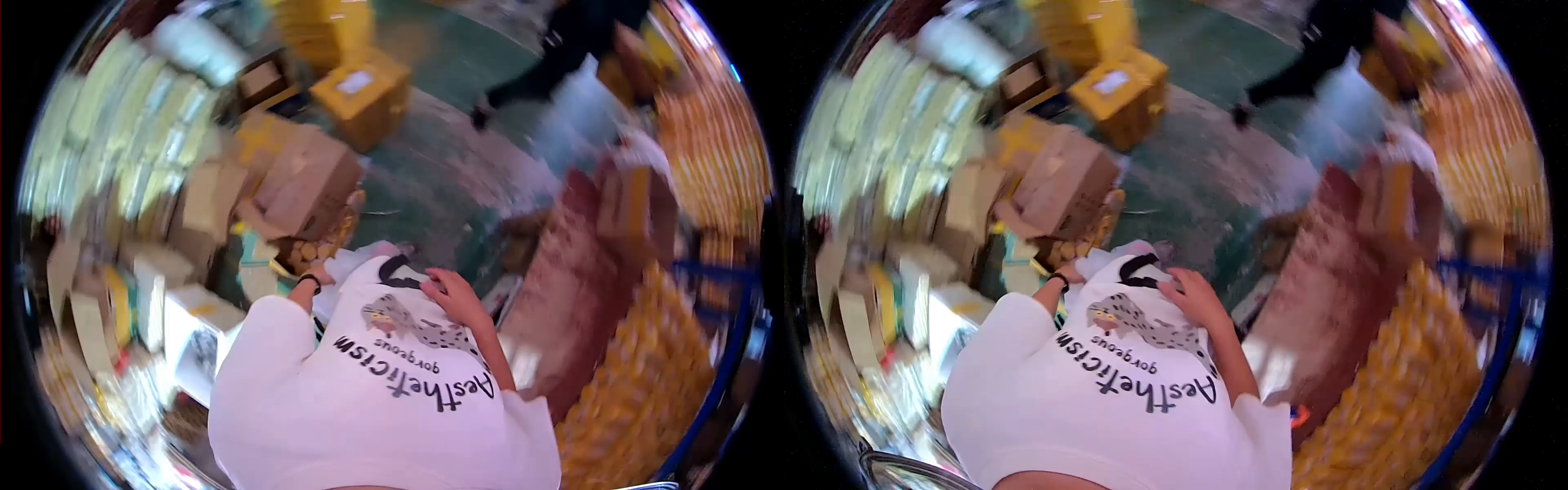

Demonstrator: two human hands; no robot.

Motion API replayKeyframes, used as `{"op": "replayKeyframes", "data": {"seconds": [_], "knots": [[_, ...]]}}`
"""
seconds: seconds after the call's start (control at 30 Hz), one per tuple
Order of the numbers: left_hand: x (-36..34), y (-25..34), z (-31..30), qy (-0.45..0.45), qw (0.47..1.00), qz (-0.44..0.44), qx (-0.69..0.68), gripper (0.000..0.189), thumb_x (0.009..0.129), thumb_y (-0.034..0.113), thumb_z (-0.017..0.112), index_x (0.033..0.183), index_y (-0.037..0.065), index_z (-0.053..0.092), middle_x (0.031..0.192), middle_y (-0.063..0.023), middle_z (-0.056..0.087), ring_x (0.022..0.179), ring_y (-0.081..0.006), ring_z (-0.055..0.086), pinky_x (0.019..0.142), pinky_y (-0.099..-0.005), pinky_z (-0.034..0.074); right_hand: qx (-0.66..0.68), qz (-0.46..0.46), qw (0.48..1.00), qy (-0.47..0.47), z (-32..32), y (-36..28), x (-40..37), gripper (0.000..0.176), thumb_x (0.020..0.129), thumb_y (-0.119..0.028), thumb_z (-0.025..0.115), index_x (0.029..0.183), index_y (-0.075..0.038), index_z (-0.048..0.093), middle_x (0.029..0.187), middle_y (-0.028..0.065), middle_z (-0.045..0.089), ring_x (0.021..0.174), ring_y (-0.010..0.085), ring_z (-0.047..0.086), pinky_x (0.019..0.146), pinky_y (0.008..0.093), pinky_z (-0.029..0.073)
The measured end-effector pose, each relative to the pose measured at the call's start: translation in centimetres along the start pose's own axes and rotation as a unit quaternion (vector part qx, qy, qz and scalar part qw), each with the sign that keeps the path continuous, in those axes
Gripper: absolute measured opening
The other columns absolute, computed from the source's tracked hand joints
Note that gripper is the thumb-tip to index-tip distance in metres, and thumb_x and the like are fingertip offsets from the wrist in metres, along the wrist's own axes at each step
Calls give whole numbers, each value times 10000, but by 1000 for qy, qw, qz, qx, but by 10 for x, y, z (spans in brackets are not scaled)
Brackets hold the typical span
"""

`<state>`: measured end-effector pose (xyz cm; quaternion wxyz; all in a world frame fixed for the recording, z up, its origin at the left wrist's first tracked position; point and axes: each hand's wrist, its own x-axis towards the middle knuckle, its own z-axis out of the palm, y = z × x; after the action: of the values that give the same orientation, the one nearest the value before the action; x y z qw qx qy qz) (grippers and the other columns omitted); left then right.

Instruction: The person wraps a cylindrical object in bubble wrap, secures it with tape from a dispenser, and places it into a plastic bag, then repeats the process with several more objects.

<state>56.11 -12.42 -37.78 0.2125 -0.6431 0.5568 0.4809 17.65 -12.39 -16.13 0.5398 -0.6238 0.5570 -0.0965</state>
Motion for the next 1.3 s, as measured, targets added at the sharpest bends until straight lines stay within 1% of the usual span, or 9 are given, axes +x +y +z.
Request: {"op": "replayKeyframes", "data": {"seconds": [0.2, 0.63, 0.67, 0.73, 0.83, 1.03, 1.07, 1.17, 1.3], "knots": [[148, -51, 27, 35, 993, 102, 47, 833, 593, 334, 781, 1305, 51, 452, 1272, -180, 525, 1158, -292, 511, 980, -356, 411, 18, 73, 988, 135, -5, 1, -30, 504, 876, -393, 558, 1223, -29, 532, 1216, 186, 543, 1145, 318, 500, 967, 366, 395], [214, 273, -37, 90, 883, 19, 460, 325, 885, 305, 507, 1084, 91, 650, 1152, -141, 611, 1061, -254, 605, 840, -380, 507, 124, 323, 875, 338, 85, 68, -81, 507, 851, -349, 570, 1245, -39, 493, 1202, 215, 539, 1131, 372, 491, 963, 429, 390], [273, 274, -2, -16, 927, 96, 363, 403, 733, 372, 686, 1013, 83, 692, 1054, -102, 671, 989, -251, 634, 843, -359, 498, 130, 332, 869, 342, 99, 74, -80, 513, 847, -355, 575, 1245, -42, 493, 1199, 215, 541, 1127, 373, 493, 960, 432, 392], [274, 314, 84, -212, 673, 580, 406, 557, 817, 394, 599, 1314, 162, 502, 1504, -157, 208, 1283, -353, 393, 988, -401, 393, 147, 365, 840, 374, 109, 70, -78, 467, 838, -334, 614, 1198, -46, 539, 1112, 170, 602, 1046, 322, 562, 891, 386, 440], [174, 371, 161, -545, 804, 217, 91, 885, 824, 586, 543, 1484, 215, 84, 1538, -131, 76, 1393, -302, 172, 1100, -457, 228, 249, 344, 807, 411, 122, 70, -80, 434, 841, -323, 615, 1169, -44, 557, 1048, 165, 627, 962, 315, 602, 824, 365, 468], [148, 324, 159, -313, 519, 501, 618, 696, 793, 645, 492, 1235, 108, 518, 1167, -177, 557, 1124, -333, 515, 978, -408, 377, 283, 333, 775, 457, 115, 94, -90, 415, 839, -356, 601, 1120, -51, 588, 1033, 198, 627, 969, 351, 597, 822, 399, 470], [177, 304, 158, -215, 569, 607, 512, 618, 790, 618, 492, 1098, 107, 655, 991, -170, 656, 1004, -319, 602, 918, -406, 434, 279, 327, 777, 460, 110, 99, -93, 420, 837, -359, 602, 1120, -50, 588, 1032, 195, 629, 965, 353, 598, 819, 400, 471], [236, 309, 151, -571, 678, 206, 414, 494, 885, 447, 508, 1274, 141, 502, 1085, -150, 590, 1002, -264, 563, 865, -362, 426, 278, 311, 785, 457, 89, 104, -111, 447, 831, -369, 603, 1147, -55, 571, 1050, 184, 624, 977, 359, 585, 828, 406, 465], [156, 378, 95, -201, 673, 326, 632, 515, 749, 489, 583, 1033, 66, 663, 1074, -187, 635, 1015, -344, 603, 851, -423, 487, 233, 279, 815, 451, 92, 138, -136, 427, 825, -317, 612, 1163, -62, 557, 1061, 165, 618, 964, 305, 602, 834, 370, 473]]}}
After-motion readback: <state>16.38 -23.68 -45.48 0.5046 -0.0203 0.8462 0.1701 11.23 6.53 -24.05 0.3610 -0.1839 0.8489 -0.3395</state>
